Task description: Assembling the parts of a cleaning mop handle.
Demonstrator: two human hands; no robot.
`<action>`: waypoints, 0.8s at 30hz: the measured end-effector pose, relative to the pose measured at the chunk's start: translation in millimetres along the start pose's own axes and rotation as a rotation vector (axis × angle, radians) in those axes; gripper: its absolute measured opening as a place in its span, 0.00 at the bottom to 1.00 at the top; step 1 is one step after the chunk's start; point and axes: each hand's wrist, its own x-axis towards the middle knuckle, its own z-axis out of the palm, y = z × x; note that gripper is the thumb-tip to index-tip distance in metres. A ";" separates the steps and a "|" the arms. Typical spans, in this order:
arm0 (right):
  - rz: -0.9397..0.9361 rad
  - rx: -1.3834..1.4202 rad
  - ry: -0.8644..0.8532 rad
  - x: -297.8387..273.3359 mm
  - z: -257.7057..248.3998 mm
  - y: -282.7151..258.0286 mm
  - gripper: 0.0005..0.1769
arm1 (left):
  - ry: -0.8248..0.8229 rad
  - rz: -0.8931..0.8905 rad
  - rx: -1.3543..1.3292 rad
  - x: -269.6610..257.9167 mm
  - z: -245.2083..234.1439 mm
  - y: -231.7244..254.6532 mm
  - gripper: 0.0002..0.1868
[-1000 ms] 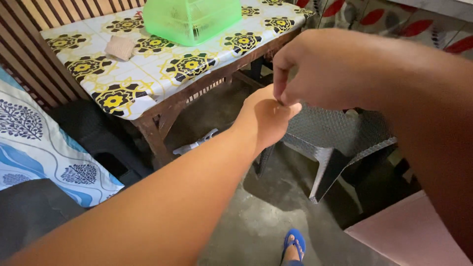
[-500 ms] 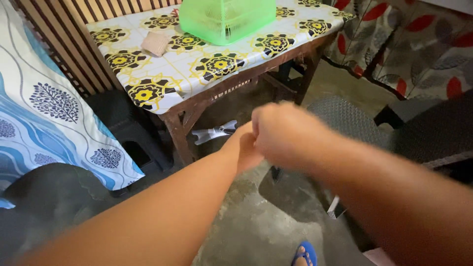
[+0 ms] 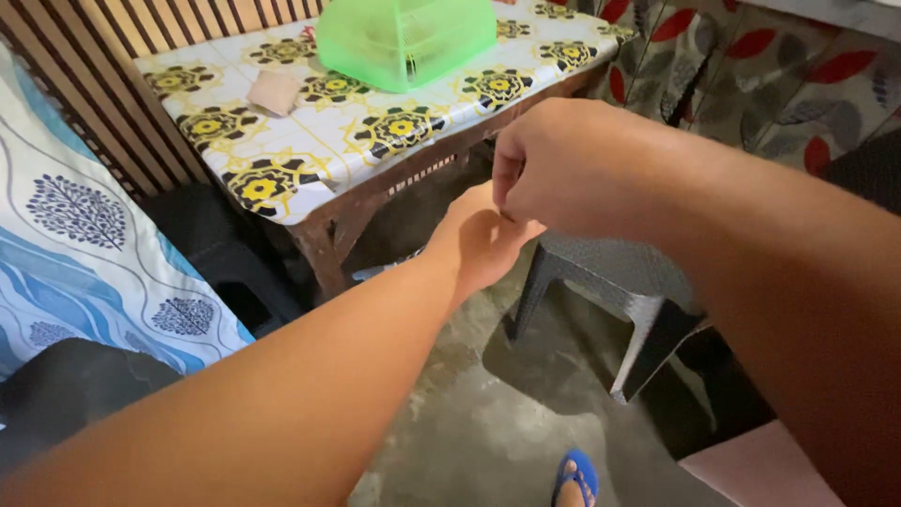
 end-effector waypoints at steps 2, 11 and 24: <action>0.066 0.043 -0.005 1.3 -2.2 -3.9 0.11 | -0.107 -0.028 -0.305 1.9 6.2 -22.4 0.17; 0.183 0.112 -0.006 11.9 43.7 9.9 0.09 | -0.257 -0.222 0.114 -4.6 19.7 -29.9 0.10; -0.056 0.188 0.099 141.3 80.9 94.6 0.11 | -0.153 -0.241 0.267 51.6 45.3 -121.6 0.24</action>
